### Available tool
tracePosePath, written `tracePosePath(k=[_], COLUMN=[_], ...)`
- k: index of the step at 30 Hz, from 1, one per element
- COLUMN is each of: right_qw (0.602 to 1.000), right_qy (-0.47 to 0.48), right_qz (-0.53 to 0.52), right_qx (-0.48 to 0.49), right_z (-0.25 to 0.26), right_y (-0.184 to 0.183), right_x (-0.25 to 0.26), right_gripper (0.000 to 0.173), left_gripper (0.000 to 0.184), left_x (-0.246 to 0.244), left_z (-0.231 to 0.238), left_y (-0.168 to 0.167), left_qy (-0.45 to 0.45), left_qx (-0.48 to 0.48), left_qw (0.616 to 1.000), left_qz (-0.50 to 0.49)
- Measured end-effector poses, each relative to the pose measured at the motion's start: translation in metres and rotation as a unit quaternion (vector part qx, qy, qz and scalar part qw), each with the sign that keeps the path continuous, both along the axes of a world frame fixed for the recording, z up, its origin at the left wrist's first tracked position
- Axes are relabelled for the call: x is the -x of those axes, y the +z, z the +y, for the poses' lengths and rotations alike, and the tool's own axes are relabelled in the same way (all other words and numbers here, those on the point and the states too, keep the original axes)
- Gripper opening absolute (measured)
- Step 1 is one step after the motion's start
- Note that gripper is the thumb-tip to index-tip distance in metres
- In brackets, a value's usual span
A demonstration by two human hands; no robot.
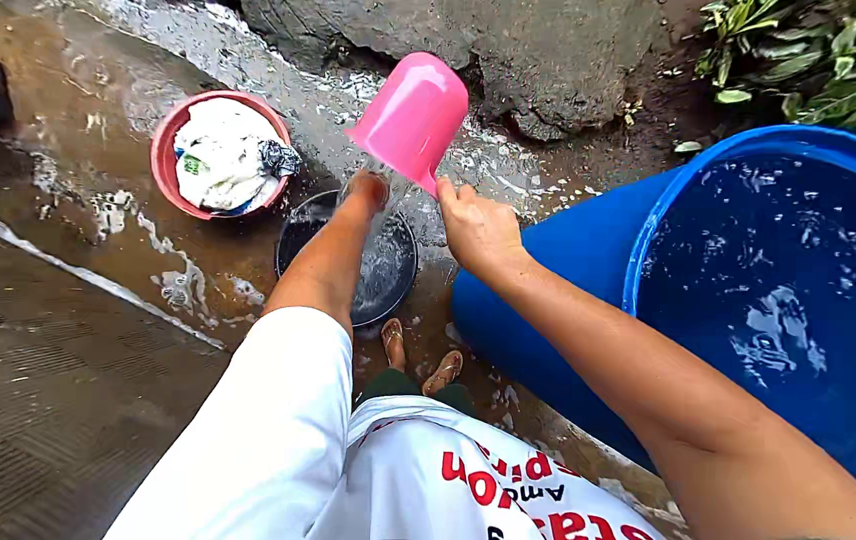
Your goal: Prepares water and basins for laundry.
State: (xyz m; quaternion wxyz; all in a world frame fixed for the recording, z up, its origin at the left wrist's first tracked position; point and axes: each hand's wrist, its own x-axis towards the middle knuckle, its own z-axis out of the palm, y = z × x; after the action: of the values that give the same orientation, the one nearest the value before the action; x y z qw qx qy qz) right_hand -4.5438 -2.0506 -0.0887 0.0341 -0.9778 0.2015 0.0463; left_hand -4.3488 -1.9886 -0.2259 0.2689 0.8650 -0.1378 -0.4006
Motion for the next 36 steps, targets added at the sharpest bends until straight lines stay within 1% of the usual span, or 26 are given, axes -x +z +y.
tracePosePath(k=[1,2,4,5,6,8,9,11,12,14,16,18,20,22,23,24,25,26,27,28,29,30,31,32,33,36], right_qw=[1.000,1.000,1.000,0.999,0.997,0.986,0.975,0.938,0.916,0.878,0.851,0.839,0.838,0.832,0.826,0.812,0.788,0.747,0.686,0.619,0.554,0.502,0.472,0.463,0.469,0.518], right_qy=[0.005,0.006,-0.012,-0.031,-0.063,-0.151,-0.209,-0.335,-0.391,-0.472,-0.525,-0.539,-0.529,-0.528,-0.535,-0.548,-0.562,-0.577,-0.588,-0.589,-0.582,-0.569,-0.554,-0.536,-0.518,-0.452], right_qz=[0.006,0.005,-0.009,-0.027,-0.041,-0.064,-0.072,-0.090,-0.092,-0.075,-0.016,0.069,0.131,0.140,0.106,0.047,-0.032,-0.118,-0.210,-0.288,-0.348,-0.393,-0.421,-0.437,-0.444,-0.444], right_qx=[0.004,0.006,-0.002,-0.003,-0.005,-0.008,-0.015,-0.013,-0.003,0.021,0.025,0.006,-0.035,-0.096,-0.141,-0.194,-0.248,-0.308,-0.373,-0.433,-0.484,-0.519,-0.542,-0.554,-0.561,-0.575], right_z=[0.000,-0.002,-0.010,-0.016,-0.023,-0.043,-0.056,-0.090,-0.106,-0.132,-0.146,-0.151,-0.149,-0.153,-0.158,-0.164,-0.168,-0.170,-0.170,-0.168,-0.165,-0.160,-0.153,-0.147,-0.142,-0.127], right_y=[0.000,0.001,0.012,0.021,0.033,0.059,0.070,0.077,0.077,0.068,0.052,0.036,0.018,-0.001,-0.009,-0.016,-0.022,-0.026,-0.026,-0.024,-0.019,-0.012,-0.002,0.009,0.020,0.054], right_x=[-0.002,-0.003,0.003,0.012,0.026,0.069,0.097,0.163,0.196,0.254,0.293,0.311,0.311,0.301,0.299,0.298,0.300,0.305,0.310,0.315,0.318,0.319,0.320,0.320,0.321,0.323], right_gripper=[0.043,0.045,0.050,0.053,0.052,0.047,0.048,0.056,0.058,0.057,0.053,0.050,0.050,0.052,0.051,0.049,0.046,0.040,0.033,0.020,0.011,0.013,0.018,0.022,0.024,0.028], left_gripper=[0.036,0.038,0.040,0.040,0.042,0.046,0.048,0.050,0.049,0.047,0.046,0.045,0.044,0.043,0.042,0.042,0.042,0.041,0.041,0.041,0.041,0.041,0.041,0.041,0.040,0.039], left_x=[-0.004,-0.006,-0.010,-0.014,-0.017,-0.020,-0.020,-0.013,-0.008,-0.001,0.006,0.015,0.026,0.036,0.040,0.042,0.044,0.048,0.053,0.057,0.059,0.062,0.065,0.067,0.070,0.075], left_z=[0.003,0.005,0.008,0.010,0.014,0.027,0.035,0.055,0.065,0.081,0.092,0.092,0.085,0.076,0.071,0.068,0.065,0.061,0.057,0.054,0.052,0.049,0.046,0.043,0.041,0.030], left_y=[-0.007,-0.006,-0.006,-0.006,-0.005,-0.004,-0.004,-0.005,-0.006,-0.013,-0.022,-0.026,-0.025,-0.020,-0.017,-0.014,-0.013,-0.011,-0.007,-0.002,0.001,0.004,0.007,0.010,0.012,0.015], left_qy=[0.028,0.051,0.086,0.088,0.082,0.051,0.048,0.060,0.072,0.110,0.136,0.147,0.151,0.146,0.137,0.125,0.115,0.105,0.102,0.102,0.105,0.107,0.113,0.118,0.122,0.113], left_qx=[0.037,0.053,0.068,0.061,0.055,0.031,0.022,0.023,0.029,0.047,0.044,0.038,0.042,0.037,0.034,0.031,0.032,0.033,0.040,0.048,0.059,0.071,0.080,0.084,0.086,0.095], left_qw=[0.999,0.997,0.992,0.992,0.994,0.998,0.998,0.998,0.996,0.991,0.987,0.985,0.984,0.985,0.986,0.988,0.989,0.990,0.989,0.987,0.985,0.982,0.980,0.978,0.976,0.975], left_qz=[0.018,0.036,0.059,0.060,0.055,0.028,0.020,0.021,0.032,0.057,0.072,0.078,0.082,0.085,0.086,0.088,0.090,0.091,0.096,0.110,0.124,0.138,0.146,0.152,0.157,0.168])
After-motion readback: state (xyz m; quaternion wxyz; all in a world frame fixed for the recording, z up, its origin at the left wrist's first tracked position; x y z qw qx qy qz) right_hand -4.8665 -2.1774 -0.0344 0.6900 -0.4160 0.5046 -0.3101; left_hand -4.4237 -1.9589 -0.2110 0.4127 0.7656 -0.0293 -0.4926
